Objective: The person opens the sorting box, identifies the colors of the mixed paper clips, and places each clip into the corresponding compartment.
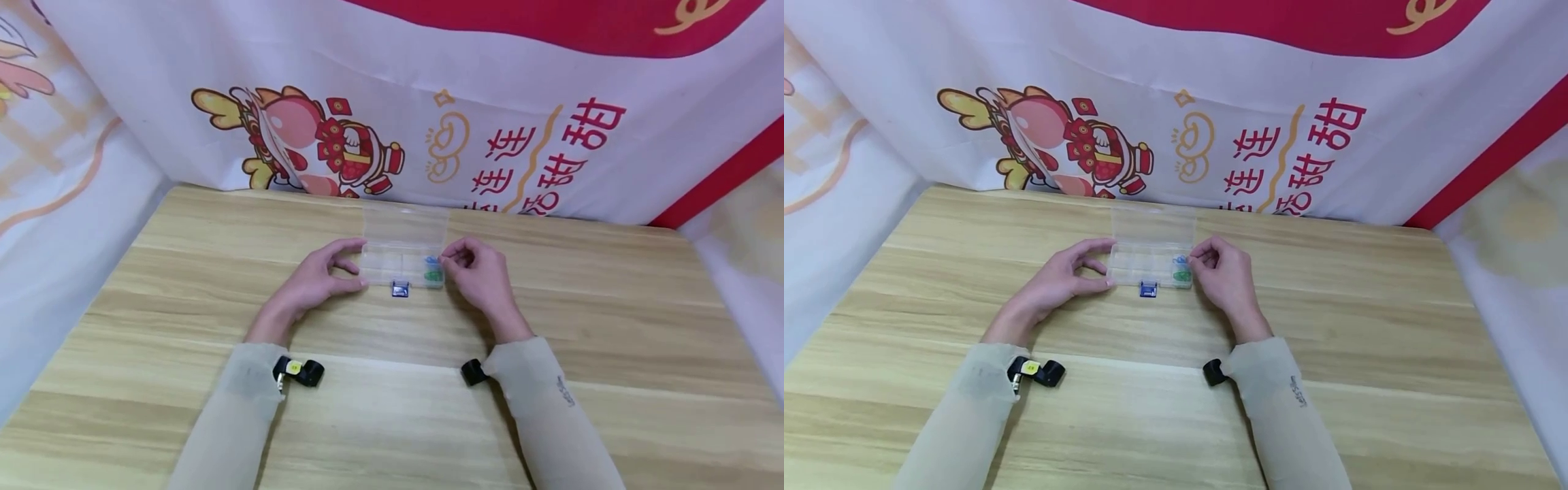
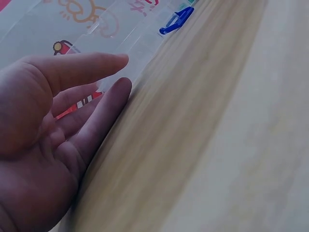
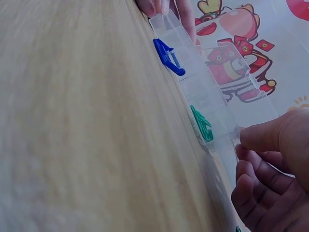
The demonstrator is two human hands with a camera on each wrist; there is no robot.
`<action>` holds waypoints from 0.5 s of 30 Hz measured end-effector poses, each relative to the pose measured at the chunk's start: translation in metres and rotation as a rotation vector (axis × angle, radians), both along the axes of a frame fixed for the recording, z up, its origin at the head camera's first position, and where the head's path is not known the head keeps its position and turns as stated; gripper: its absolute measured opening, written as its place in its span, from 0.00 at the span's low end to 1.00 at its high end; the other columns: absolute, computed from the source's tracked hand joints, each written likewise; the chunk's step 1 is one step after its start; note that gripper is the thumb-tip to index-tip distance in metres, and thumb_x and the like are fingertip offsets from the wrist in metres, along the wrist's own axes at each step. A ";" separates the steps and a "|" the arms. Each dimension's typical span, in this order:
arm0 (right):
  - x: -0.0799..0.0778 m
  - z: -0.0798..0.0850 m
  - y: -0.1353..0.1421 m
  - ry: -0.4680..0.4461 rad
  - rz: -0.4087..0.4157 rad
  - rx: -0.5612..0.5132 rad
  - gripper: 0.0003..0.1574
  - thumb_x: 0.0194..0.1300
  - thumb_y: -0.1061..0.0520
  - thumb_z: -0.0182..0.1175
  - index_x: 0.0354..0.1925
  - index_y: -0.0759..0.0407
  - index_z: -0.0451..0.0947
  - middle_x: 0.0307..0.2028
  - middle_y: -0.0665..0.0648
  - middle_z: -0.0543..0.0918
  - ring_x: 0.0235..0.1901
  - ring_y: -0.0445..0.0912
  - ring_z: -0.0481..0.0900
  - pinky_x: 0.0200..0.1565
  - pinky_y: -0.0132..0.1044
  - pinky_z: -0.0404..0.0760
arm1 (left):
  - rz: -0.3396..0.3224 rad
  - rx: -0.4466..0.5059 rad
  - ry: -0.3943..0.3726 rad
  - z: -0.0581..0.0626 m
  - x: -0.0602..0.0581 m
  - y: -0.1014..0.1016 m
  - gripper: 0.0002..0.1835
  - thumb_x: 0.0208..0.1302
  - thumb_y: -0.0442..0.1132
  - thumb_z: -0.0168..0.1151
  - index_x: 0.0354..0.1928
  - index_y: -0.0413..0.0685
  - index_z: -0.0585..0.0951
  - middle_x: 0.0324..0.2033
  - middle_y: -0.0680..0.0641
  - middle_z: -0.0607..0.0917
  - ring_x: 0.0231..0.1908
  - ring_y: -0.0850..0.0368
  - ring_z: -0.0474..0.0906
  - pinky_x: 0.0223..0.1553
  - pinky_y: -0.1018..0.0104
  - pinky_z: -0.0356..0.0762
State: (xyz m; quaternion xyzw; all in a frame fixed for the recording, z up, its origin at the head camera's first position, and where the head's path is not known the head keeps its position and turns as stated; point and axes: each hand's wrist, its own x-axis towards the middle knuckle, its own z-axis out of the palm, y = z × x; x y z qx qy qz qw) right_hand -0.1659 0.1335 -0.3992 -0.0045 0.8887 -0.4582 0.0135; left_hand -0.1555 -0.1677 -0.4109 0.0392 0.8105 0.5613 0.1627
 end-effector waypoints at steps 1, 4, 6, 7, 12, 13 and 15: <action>0.001 0.000 0.000 0.001 -0.002 0.000 0.04 0.74 0.59 0.67 0.45 0.57 0.85 0.42 0.58 0.85 0.41 0.51 0.78 0.44 0.39 0.79 | 0.004 -0.002 0.005 -0.001 0.000 0.001 0.42 0.64 0.37 0.79 0.78 0.62 0.73 0.72 0.51 0.78 0.61 0.47 0.79 0.58 0.59 0.77; 0.001 0.000 -0.002 0.014 -0.003 -0.006 0.04 0.74 0.59 0.67 0.45 0.57 0.85 0.42 0.58 0.85 0.40 0.51 0.79 0.44 0.40 0.79 | 0.014 -0.017 0.019 -0.002 0.001 0.001 0.42 0.63 0.38 0.79 0.78 0.62 0.73 0.71 0.51 0.79 0.60 0.47 0.79 0.57 0.58 0.76; 0.002 0.000 -0.003 0.021 0.000 -0.009 0.04 0.74 0.59 0.67 0.45 0.57 0.85 0.41 0.58 0.85 0.40 0.51 0.78 0.44 0.40 0.79 | 0.021 -0.024 0.024 -0.002 0.001 0.002 0.43 0.62 0.37 0.80 0.78 0.62 0.73 0.69 0.49 0.80 0.58 0.47 0.79 0.56 0.59 0.76; 0.002 0.000 -0.003 0.024 0.001 -0.010 0.04 0.74 0.59 0.67 0.45 0.58 0.85 0.41 0.58 0.85 0.40 0.51 0.78 0.43 0.40 0.79 | 0.025 -0.028 0.025 -0.002 0.001 0.002 0.43 0.61 0.37 0.80 0.78 0.62 0.73 0.68 0.48 0.80 0.58 0.47 0.79 0.55 0.59 0.77; 0.000 0.000 0.003 0.029 0.003 -0.011 0.05 0.73 0.58 0.68 0.45 0.57 0.86 0.41 0.58 0.86 0.40 0.50 0.80 0.43 0.38 0.80 | 0.046 -0.036 0.032 -0.002 0.001 0.005 0.43 0.61 0.34 0.80 0.77 0.62 0.74 0.67 0.48 0.81 0.57 0.47 0.80 0.53 0.60 0.78; -0.001 0.001 0.008 0.025 -0.005 -0.019 0.06 0.73 0.57 0.68 0.45 0.57 0.86 0.42 0.58 0.86 0.41 0.49 0.80 0.44 0.38 0.81 | 0.049 -0.038 0.033 -0.003 0.001 0.006 0.43 0.61 0.34 0.79 0.77 0.62 0.74 0.68 0.49 0.80 0.57 0.47 0.80 0.52 0.60 0.78; -0.004 0.000 0.020 0.017 -0.041 -0.030 0.08 0.73 0.55 0.69 0.47 0.56 0.86 0.43 0.57 0.86 0.42 0.49 0.81 0.45 0.38 0.81 | 0.050 -0.040 0.038 -0.002 0.000 0.008 0.42 0.62 0.34 0.79 0.77 0.63 0.74 0.69 0.51 0.80 0.57 0.48 0.80 0.53 0.60 0.78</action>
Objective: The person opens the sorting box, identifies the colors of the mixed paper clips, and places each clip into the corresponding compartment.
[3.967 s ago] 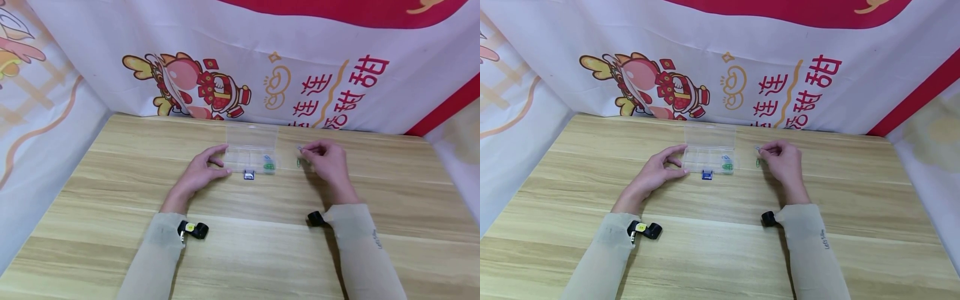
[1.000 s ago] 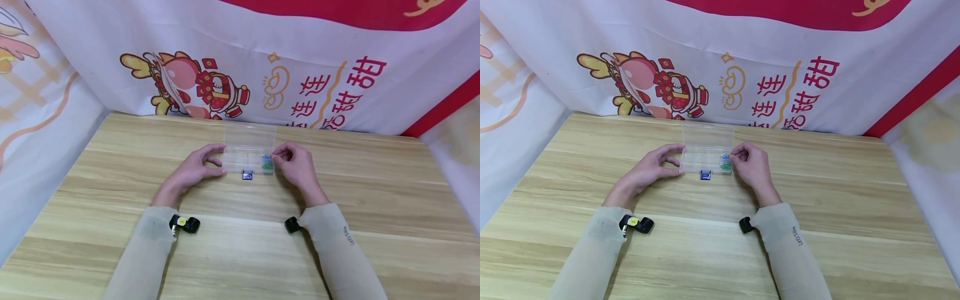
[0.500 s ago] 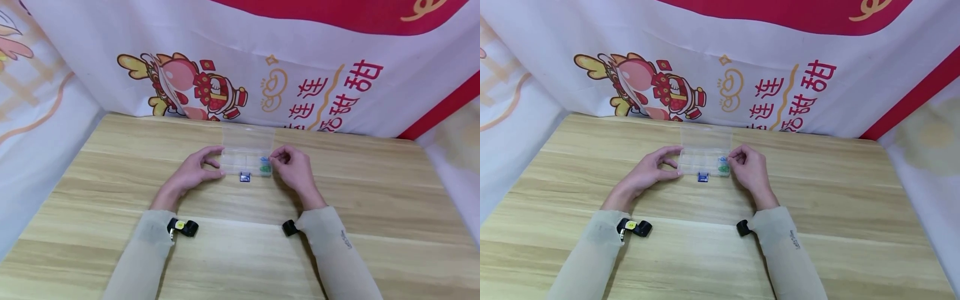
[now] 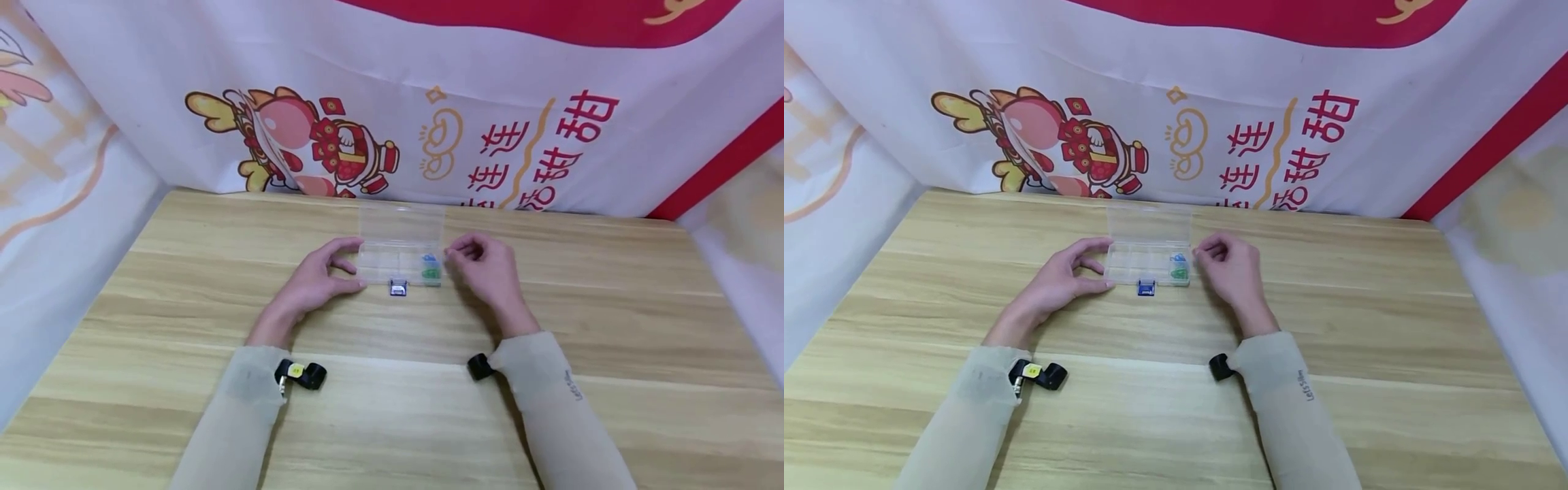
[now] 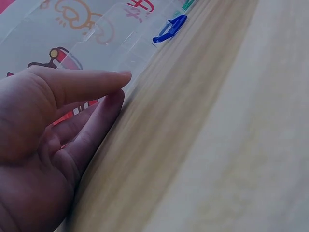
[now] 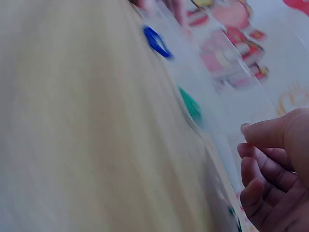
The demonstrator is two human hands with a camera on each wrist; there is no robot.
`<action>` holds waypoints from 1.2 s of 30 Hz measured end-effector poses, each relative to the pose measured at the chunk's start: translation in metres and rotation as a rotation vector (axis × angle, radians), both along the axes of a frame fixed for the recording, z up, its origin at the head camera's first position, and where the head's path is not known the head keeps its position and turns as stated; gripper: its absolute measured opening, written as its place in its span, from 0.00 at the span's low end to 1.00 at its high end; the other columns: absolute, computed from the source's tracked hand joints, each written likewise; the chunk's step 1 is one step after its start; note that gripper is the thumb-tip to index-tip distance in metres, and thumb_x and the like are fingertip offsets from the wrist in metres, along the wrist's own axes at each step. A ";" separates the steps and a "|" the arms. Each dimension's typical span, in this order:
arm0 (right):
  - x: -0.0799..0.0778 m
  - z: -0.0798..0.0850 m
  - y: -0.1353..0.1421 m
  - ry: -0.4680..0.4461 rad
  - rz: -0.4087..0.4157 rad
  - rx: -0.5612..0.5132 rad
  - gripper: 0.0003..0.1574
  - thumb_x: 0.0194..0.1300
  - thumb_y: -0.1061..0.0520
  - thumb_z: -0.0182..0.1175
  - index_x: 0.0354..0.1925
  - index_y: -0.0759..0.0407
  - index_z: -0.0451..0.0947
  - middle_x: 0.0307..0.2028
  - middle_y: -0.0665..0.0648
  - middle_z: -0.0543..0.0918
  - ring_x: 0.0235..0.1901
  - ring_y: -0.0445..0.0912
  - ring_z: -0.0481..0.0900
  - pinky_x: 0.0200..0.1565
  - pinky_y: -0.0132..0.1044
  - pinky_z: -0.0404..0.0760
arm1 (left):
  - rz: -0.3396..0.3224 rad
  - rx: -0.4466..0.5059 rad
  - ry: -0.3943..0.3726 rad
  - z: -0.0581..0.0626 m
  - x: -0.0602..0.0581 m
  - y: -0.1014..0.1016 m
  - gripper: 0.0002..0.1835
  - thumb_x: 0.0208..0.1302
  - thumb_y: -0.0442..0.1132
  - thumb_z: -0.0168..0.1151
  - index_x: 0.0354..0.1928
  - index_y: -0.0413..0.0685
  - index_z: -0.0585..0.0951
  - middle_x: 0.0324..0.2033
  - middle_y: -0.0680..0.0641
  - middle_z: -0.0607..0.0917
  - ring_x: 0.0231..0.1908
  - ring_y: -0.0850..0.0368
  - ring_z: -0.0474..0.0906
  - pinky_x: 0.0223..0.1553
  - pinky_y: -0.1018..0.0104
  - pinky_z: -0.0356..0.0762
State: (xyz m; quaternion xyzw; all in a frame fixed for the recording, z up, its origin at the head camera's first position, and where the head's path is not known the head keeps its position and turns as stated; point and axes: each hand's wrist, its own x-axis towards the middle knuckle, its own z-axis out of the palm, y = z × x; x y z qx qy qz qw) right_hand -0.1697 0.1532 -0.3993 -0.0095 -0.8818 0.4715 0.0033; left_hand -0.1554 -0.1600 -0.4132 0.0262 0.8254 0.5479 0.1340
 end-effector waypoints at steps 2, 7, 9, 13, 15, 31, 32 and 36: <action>-0.002 0.000 0.013 -0.012 -0.047 -0.005 0.10 0.73 0.53 0.69 0.48 0.56 0.86 0.44 0.57 0.86 0.44 0.49 0.80 0.46 0.39 0.81 | 0.003 0.001 0.005 0.000 0.000 0.000 0.42 0.62 0.34 0.79 0.77 0.63 0.74 0.69 0.51 0.80 0.57 0.48 0.79 0.53 0.60 0.77; 0.001 -0.004 0.043 -0.063 -0.102 0.057 0.16 0.73 0.47 0.69 0.51 0.56 0.86 0.47 0.57 0.85 0.45 0.49 0.78 0.48 0.38 0.78 | 0.003 0.002 0.004 0.002 0.003 -0.001 0.42 0.63 0.35 0.79 0.77 0.63 0.74 0.69 0.51 0.80 0.57 0.47 0.79 0.55 0.59 0.76; 0.003 -0.006 0.050 -0.083 -0.082 0.091 0.20 0.72 0.43 0.71 0.52 0.55 0.86 0.47 0.58 0.85 0.45 0.49 0.78 0.48 0.38 0.77 | 0.006 -0.001 -0.002 0.003 0.003 -0.001 0.42 0.62 0.34 0.79 0.77 0.63 0.74 0.69 0.50 0.80 0.57 0.47 0.79 0.55 0.59 0.76; 0.004 -0.005 0.055 -0.089 -0.046 0.127 0.25 0.68 0.40 0.73 0.53 0.55 0.86 0.47 0.58 0.85 0.45 0.51 0.77 0.47 0.39 0.76 | 0.009 0.000 -0.003 0.003 0.003 -0.001 0.42 0.62 0.34 0.79 0.77 0.63 0.74 0.68 0.50 0.80 0.57 0.47 0.79 0.55 0.59 0.75; 0.004 -0.005 0.058 -0.089 -0.056 0.133 0.23 0.69 0.42 0.73 0.53 0.56 0.86 0.47 0.59 0.85 0.45 0.51 0.77 0.46 0.38 0.77 | 0.007 0.004 -0.005 0.003 0.003 0.000 0.42 0.62 0.34 0.79 0.77 0.63 0.74 0.69 0.50 0.80 0.57 0.47 0.79 0.55 0.59 0.75; 0.006 -0.006 0.068 -0.063 -0.048 0.251 0.12 0.76 0.52 0.66 0.51 0.56 0.89 0.47 0.60 0.85 0.44 0.53 0.78 0.45 0.42 0.75 | -0.002 0.000 0.001 -0.001 0.001 0.000 0.42 0.63 0.35 0.79 0.77 0.63 0.73 0.71 0.53 0.79 0.58 0.47 0.79 0.55 0.59 0.76; 0.006 -0.005 0.067 -0.070 -0.046 0.253 0.12 0.76 0.52 0.67 0.51 0.57 0.88 0.48 0.61 0.85 0.44 0.53 0.78 0.45 0.42 0.76 | -0.002 -0.001 0.001 -0.002 0.001 -0.001 0.42 0.63 0.35 0.79 0.77 0.63 0.73 0.72 0.53 0.78 0.58 0.47 0.79 0.55 0.59 0.76; 0.007 -0.004 0.064 -0.086 -0.030 0.258 0.11 0.75 0.54 0.68 0.50 0.58 0.87 0.49 0.61 0.82 0.45 0.54 0.77 0.45 0.43 0.76 | -0.003 -0.001 0.002 -0.002 0.000 -0.001 0.42 0.63 0.35 0.79 0.77 0.64 0.73 0.72 0.53 0.78 0.59 0.47 0.79 0.56 0.58 0.76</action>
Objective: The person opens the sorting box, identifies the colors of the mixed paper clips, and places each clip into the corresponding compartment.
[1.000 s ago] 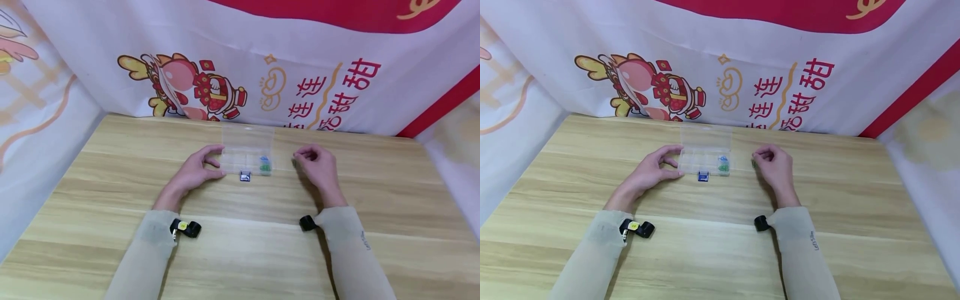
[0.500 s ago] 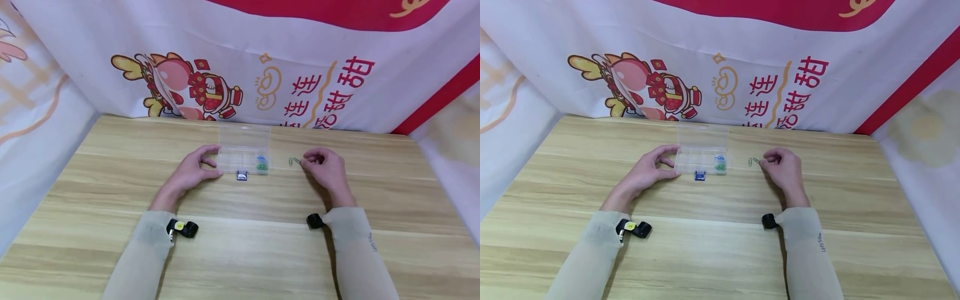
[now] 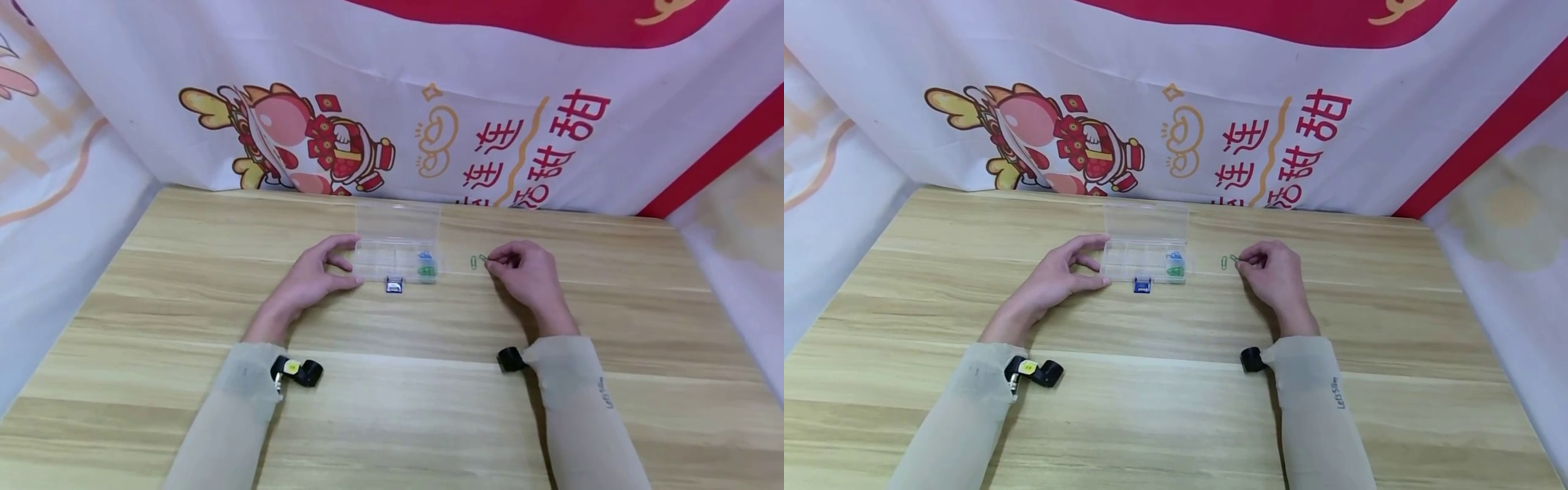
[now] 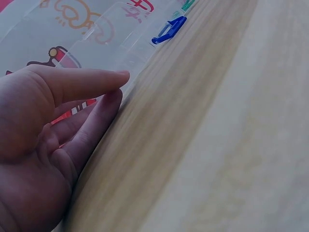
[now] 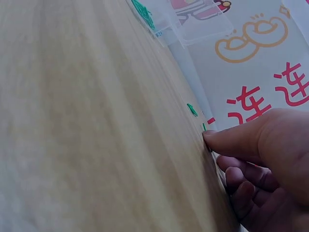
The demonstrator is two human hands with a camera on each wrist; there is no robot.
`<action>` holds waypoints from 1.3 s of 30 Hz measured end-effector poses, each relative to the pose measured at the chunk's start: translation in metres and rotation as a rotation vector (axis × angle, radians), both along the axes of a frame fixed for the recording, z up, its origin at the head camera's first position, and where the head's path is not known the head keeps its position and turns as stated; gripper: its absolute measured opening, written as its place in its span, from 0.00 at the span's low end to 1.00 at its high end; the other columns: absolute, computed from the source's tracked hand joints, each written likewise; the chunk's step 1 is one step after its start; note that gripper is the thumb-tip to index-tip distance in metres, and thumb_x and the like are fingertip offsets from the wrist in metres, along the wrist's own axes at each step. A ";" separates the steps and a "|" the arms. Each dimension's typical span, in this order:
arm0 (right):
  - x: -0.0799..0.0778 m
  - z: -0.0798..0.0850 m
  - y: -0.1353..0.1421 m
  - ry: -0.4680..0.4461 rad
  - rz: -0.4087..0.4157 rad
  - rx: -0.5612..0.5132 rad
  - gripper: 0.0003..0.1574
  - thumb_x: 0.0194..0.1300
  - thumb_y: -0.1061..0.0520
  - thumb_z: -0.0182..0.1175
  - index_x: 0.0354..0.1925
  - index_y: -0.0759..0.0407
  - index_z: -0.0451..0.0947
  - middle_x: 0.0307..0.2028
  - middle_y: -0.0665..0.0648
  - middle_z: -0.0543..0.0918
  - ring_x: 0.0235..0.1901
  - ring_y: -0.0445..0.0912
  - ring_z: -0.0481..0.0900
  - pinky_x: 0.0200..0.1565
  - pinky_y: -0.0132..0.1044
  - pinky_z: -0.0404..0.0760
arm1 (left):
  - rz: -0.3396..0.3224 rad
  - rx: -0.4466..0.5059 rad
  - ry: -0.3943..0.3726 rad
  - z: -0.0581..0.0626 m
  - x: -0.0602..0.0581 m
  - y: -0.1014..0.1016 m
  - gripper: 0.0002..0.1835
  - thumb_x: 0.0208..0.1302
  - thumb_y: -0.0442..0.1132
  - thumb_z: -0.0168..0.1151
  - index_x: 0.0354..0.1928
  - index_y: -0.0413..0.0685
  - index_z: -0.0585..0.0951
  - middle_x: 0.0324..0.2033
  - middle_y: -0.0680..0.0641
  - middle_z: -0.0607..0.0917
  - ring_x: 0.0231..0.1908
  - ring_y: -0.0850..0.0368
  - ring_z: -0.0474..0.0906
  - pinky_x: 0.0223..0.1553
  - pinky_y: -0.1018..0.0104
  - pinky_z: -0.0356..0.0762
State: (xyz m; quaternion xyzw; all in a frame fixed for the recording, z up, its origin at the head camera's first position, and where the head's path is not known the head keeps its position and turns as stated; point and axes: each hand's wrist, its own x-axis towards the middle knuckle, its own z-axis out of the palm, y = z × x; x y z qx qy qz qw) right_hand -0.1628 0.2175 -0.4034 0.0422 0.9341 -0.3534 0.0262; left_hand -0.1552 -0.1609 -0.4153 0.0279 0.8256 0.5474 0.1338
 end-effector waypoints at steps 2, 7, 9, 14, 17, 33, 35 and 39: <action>0.000 0.001 -0.001 -0.004 0.000 0.004 0.10 0.75 0.55 0.67 0.49 0.58 0.87 0.48 0.61 0.82 0.44 0.54 0.77 0.45 0.43 0.75 | 0.000 0.000 0.000 0.001 0.000 0.000 0.42 0.63 0.35 0.79 0.78 0.64 0.73 0.72 0.53 0.78 0.59 0.47 0.79 0.56 0.58 0.76; -0.001 0.002 -0.001 -0.034 -0.001 -0.002 0.09 0.77 0.55 0.65 0.48 0.58 0.85 0.45 0.61 0.82 0.44 0.54 0.76 0.44 0.43 0.75 | -0.002 0.003 -0.005 0.002 0.001 -0.001 0.42 0.64 0.36 0.78 0.78 0.64 0.73 0.72 0.53 0.78 0.59 0.46 0.79 0.56 0.58 0.76; -0.001 0.003 -0.001 -0.045 0.002 -0.023 0.09 0.77 0.55 0.64 0.49 0.59 0.84 0.45 0.61 0.82 0.44 0.54 0.77 0.45 0.43 0.75 | -0.003 0.006 -0.009 0.003 0.001 0.000 0.42 0.64 0.36 0.78 0.78 0.64 0.73 0.72 0.53 0.78 0.59 0.46 0.79 0.56 0.58 0.75; 0.003 0.012 0.000 -0.073 -0.007 -0.134 0.12 0.77 0.53 0.64 0.53 0.57 0.82 0.49 0.60 0.82 0.47 0.53 0.77 0.47 0.41 0.79 | 0.002 0.008 -0.013 0.003 0.003 0.000 0.42 0.64 0.36 0.78 0.78 0.64 0.73 0.71 0.53 0.78 0.59 0.46 0.79 0.56 0.58 0.75; 0.005 0.020 -0.001 -0.066 -0.006 -0.184 0.13 0.77 0.53 0.64 0.54 0.56 0.82 0.50 0.59 0.82 0.48 0.51 0.77 0.46 0.39 0.81 | 0.001 0.010 -0.009 0.002 0.003 0.000 0.42 0.63 0.36 0.79 0.77 0.64 0.73 0.71 0.53 0.78 0.59 0.46 0.79 0.56 0.58 0.75; 0.002 0.025 -0.031 -0.012 0.066 -0.198 0.09 0.76 0.54 0.67 0.49 0.57 0.85 0.43 0.58 0.84 0.40 0.49 0.78 0.34 0.35 0.81 | 0.006 0.015 -0.002 0.003 0.003 0.000 0.41 0.63 0.35 0.79 0.76 0.64 0.75 0.67 0.50 0.81 0.56 0.47 0.79 0.55 0.58 0.75; 0.002 0.024 -0.037 -0.027 0.075 -0.207 0.07 0.76 0.55 0.67 0.48 0.56 0.85 0.43 0.58 0.84 0.39 0.50 0.78 0.33 0.35 0.81 | 0.004 0.018 0.001 0.003 0.003 0.001 0.41 0.62 0.35 0.79 0.76 0.63 0.75 0.68 0.50 0.81 0.56 0.47 0.79 0.56 0.59 0.75; 0.002 0.021 -0.048 -0.045 0.105 -0.227 0.07 0.74 0.56 0.68 0.47 0.56 0.85 0.43 0.58 0.85 0.39 0.51 0.80 0.34 0.37 0.83 | 0.001 0.018 0.004 0.002 0.003 0.000 0.41 0.62 0.35 0.79 0.76 0.63 0.75 0.69 0.51 0.80 0.57 0.47 0.80 0.57 0.58 0.75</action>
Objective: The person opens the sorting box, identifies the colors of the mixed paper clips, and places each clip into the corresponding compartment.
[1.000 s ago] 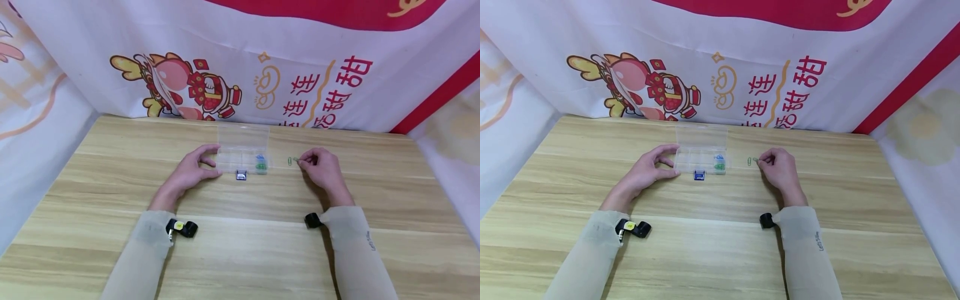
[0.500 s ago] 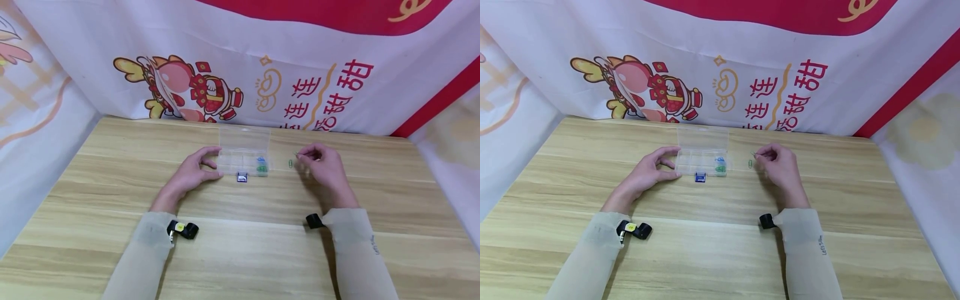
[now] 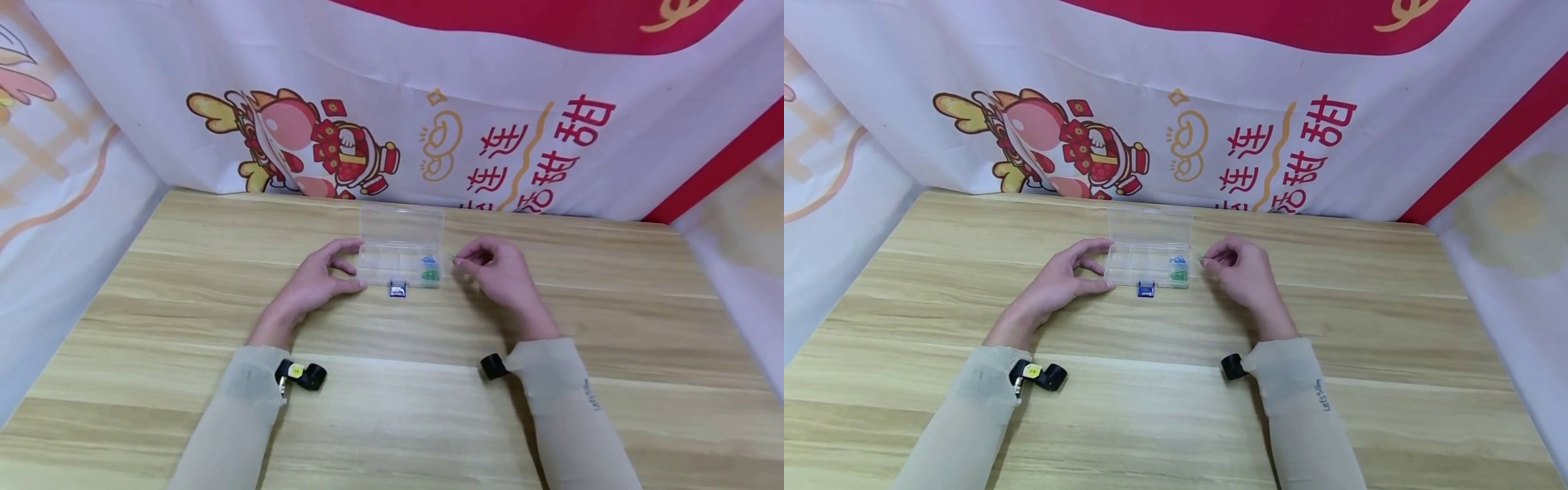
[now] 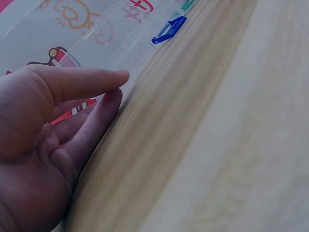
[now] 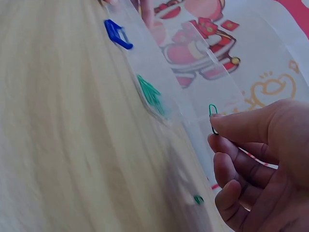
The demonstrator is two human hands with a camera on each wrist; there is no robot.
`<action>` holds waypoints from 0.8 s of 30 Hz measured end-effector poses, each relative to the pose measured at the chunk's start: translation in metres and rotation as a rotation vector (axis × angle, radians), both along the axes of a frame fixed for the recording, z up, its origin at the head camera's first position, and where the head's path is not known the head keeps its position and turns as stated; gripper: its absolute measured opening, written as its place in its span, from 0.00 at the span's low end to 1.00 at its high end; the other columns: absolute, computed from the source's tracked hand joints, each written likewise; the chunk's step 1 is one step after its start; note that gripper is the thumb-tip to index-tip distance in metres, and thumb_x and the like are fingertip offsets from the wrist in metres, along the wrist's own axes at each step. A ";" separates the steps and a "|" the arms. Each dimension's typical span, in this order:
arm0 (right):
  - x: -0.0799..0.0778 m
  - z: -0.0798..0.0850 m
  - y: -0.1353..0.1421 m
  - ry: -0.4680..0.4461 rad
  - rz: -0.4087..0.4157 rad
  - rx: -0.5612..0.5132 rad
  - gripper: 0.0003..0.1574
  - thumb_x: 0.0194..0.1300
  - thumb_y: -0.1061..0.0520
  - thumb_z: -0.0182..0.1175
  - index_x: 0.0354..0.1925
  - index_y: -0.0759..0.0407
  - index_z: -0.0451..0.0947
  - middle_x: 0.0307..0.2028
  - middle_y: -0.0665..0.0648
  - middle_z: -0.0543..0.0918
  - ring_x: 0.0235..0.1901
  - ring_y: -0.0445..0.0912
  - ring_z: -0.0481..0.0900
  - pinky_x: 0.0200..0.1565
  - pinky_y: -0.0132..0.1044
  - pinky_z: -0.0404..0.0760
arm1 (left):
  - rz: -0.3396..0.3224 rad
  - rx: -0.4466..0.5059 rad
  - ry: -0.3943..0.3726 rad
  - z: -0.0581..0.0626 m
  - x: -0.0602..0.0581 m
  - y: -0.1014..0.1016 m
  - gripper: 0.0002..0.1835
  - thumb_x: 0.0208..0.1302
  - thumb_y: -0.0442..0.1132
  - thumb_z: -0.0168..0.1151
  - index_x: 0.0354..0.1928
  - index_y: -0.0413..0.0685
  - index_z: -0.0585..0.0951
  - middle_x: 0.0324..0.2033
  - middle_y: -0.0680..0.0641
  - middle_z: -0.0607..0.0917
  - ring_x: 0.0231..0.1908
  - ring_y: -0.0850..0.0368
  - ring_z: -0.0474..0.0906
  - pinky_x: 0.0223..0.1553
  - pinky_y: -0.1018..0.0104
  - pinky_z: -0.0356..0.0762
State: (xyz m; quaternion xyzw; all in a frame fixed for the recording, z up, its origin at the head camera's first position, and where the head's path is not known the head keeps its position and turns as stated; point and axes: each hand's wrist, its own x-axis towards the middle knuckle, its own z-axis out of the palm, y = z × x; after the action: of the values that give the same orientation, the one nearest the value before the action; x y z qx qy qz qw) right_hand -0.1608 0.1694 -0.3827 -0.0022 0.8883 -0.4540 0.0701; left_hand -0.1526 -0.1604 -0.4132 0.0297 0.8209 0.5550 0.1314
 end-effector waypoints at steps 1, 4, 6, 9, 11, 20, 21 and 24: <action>0.000 -0.001 -0.002 -0.001 0.011 -0.002 0.07 0.74 0.56 0.68 0.48 0.56 0.84 0.43 0.58 0.85 0.40 0.51 0.80 0.35 0.37 0.83 | 0.000 0.000 0.000 0.000 0.000 0.000 0.41 0.63 0.35 0.79 0.76 0.63 0.75 0.69 0.51 0.80 0.57 0.47 0.80 0.57 0.58 0.75; 0.001 -0.004 -0.007 0.003 0.040 -0.003 0.06 0.74 0.56 0.68 0.47 0.55 0.85 0.44 0.57 0.86 0.41 0.50 0.80 0.38 0.38 0.83 | -0.001 0.000 0.003 0.000 0.000 0.001 0.41 0.63 0.35 0.79 0.76 0.63 0.75 0.70 0.51 0.80 0.57 0.47 0.80 0.58 0.58 0.75; 0.002 -0.005 -0.011 0.004 0.058 -0.006 0.06 0.73 0.56 0.69 0.47 0.54 0.85 0.44 0.57 0.85 0.42 0.50 0.80 0.39 0.39 0.83 | -0.001 0.000 0.005 -0.001 0.000 0.001 0.41 0.62 0.35 0.79 0.76 0.63 0.75 0.70 0.51 0.80 0.57 0.47 0.80 0.57 0.58 0.75; 0.003 -0.006 -0.016 0.007 0.077 -0.017 0.06 0.73 0.57 0.69 0.46 0.54 0.85 0.43 0.57 0.85 0.42 0.50 0.79 0.41 0.39 0.82 | 0.000 -0.002 0.008 -0.001 0.000 0.000 0.41 0.62 0.35 0.79 0.76 0.63 0.75 0.70 0.51 0.80 0.57 0.47 0.80 0.56 0.58 0.75; 0.004 -0.007 -0.019 0.010 0.087 -0.018 0.06 0.73 0.57 0.69 0.46 0.55 0.85 0.43 0.57 0.85 0.41 0.50 0.79 0.40 0.39 0.81 | 0.001 -0.005 0.008 -0.001 0.000 0.000 0.41 0.62 0.35 0.79 0.76 0.63 0.75 0.70 0.51 0.80 0.57 0.47 0.80 0.56 0.58 0.75; 0.006 -0.011 -0.026 0.030 0.094 -0.007 0.05 0.71 0.57 0.71 0.44 0.55 0.86 0.42 0.57 0.86 0.41 0.50 0.80 0.43 0.42 0.80 | 0.008 0.002 0.002 0.000 0.001 0.001 0.42 0.61 0.34 0.80 0.76 0.62 0.75 0.70 0.52 0.80 0.58 0.47 0.79 0.54 0.59 0.77; 0.006 -0.011 -0.027 0.030 0.092 -0.008 0.06 0.71 0.57 0.71 0.44 0.55 0.86 0.42 0.57 0.86 0.41 0.50 0.80 0.44 0.42 0.81 | 0.011 0.003 0.001 0.000 0.001 0.001 0.42 0.61 0.34 0.80 0.76 0.62 0.75 0.70 0.52 0.80 0.58 0.47 0.79 0.54 0.59 0.77; 0.007 -0.011 -0.027 0.029 0.089 -0.006 0.06 0.71 0.56 0.72 0.44 0.55 0.86 0.42 0.57 0.86 0.41 0.50 0.80 0.44 0.43 0.81 | 0.018 0.006 -0.006 0.003 0.002 0.001 0.42 0.60 0.33 0.80 0.76 0.61 0.75 0.70 0.51 0.80 0.60 0.46 0.79 0.56 0.59 0.76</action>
State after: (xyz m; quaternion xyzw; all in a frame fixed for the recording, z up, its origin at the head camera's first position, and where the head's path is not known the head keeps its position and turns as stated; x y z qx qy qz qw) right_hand -0.1543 0.1419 -0.3935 -0.0484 0.8869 -0.4528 0.0773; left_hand -0.1501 -0.1592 -0.4106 0.0210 0.8190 0.5588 0.1285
